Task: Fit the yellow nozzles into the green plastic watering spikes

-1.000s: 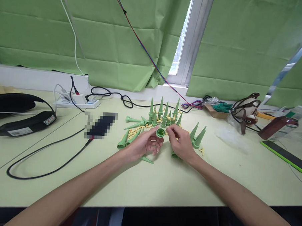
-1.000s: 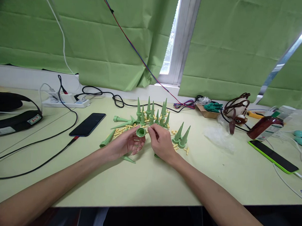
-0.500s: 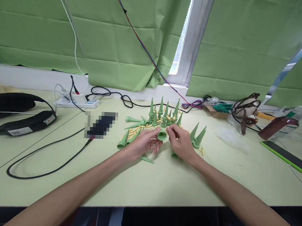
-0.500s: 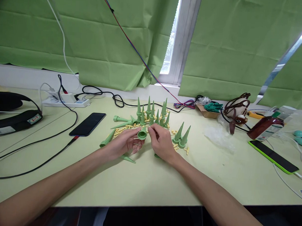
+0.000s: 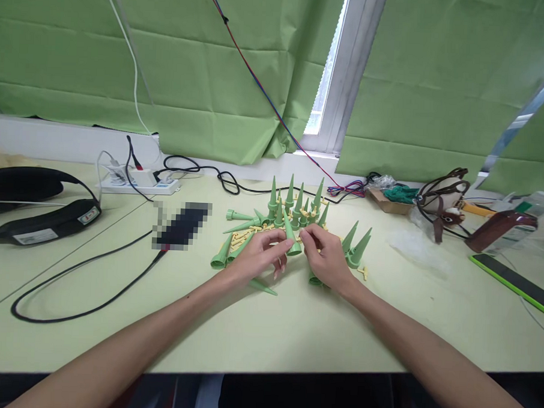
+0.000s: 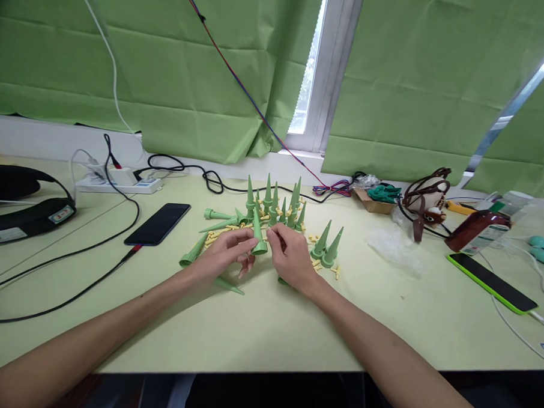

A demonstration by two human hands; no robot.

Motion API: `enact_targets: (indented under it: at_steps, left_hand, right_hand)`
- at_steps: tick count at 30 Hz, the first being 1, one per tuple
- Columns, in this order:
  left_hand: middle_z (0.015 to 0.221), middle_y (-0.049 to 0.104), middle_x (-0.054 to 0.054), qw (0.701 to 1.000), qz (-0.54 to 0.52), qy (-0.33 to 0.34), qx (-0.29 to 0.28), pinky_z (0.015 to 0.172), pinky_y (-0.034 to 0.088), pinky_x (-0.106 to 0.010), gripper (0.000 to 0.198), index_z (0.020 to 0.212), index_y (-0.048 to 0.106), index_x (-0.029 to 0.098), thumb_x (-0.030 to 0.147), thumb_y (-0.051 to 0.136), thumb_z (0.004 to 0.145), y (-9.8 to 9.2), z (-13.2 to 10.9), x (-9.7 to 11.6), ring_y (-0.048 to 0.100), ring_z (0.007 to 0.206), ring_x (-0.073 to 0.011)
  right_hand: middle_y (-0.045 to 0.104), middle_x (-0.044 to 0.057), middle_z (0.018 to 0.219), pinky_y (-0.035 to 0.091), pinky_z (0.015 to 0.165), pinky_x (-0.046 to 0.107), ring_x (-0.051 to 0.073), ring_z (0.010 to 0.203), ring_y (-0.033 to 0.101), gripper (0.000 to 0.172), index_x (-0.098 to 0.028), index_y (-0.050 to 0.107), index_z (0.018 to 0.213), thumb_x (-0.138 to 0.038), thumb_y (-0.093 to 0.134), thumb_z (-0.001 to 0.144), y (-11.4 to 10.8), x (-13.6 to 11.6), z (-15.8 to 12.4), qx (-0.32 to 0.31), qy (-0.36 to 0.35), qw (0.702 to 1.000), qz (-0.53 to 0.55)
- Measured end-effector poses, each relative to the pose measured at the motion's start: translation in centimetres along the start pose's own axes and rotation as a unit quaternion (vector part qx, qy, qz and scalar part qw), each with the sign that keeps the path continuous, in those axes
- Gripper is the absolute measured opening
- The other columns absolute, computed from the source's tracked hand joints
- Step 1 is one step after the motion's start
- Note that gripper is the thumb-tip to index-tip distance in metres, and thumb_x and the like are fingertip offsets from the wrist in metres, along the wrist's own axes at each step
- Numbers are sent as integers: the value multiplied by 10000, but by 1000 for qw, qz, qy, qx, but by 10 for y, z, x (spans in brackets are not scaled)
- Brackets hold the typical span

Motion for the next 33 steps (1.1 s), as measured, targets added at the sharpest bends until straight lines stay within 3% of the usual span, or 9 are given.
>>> enact_targets:
  at_steps: [7, 12, 19, 33]
  left_hand:
    - [633, 552, 18, 992, 113, 48, 5, 523, 444, -250, 269, 816, 551, 177, 434, 595, 882, 0, -3, 6, 532, 496, -109]
    - [593, 527, 30, 986, 155, 45, 34, 491, 414, -238, 252, 825, 534, 196, 435, 595, 873, 2, -4, 4, 498, 477, -108]
    - [790, 537, -12, 958, 240, 120, 101, 539, 437, -218, 216, 852, 597, 186, 400, 628, 845, 4, -5, 3, 531, 654, -122]
    - [1068, 574, -66, 908, 348, 213, 94, 573, 443, -251, 157, 1026, 632, 232, 299, 561, 903, 0, -6, -4, 510, 613, -99]
  right_hand:
    - [438, -39, 609, 321, 555, 257, 110, 547, 389, 281, -199, 471, 726, -314, 444, 980, 0, 2, 0, 0, -5, 1000, 0]
    - [426, -39, 605, 312, 547, 260, 112, 545, 377, 290, -203, 454, 716, -319, 438, 981, 0, 1, 0, -1, -3, 1000, -2]
    - [421, -42, 603, 313, 549, 262, 112, 541, 372, 268, -203, 474, 736, -316, 445, 977, 1, 3, -1, 2, -1, 1000, 3]
    - [462, -39, 606, 331, 519, 256, 108, 512, 394, 236, -199, 521, 807, -352, 448, 971, 0, 0, -1, 7, 14, 1000, 20]
Point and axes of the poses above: each hand's wrist, its own z-axis towards the middle knuckle, its own y-axis out of the palm, x = y × z, the point moved 1 cm from there along z, towards the middle knuckle
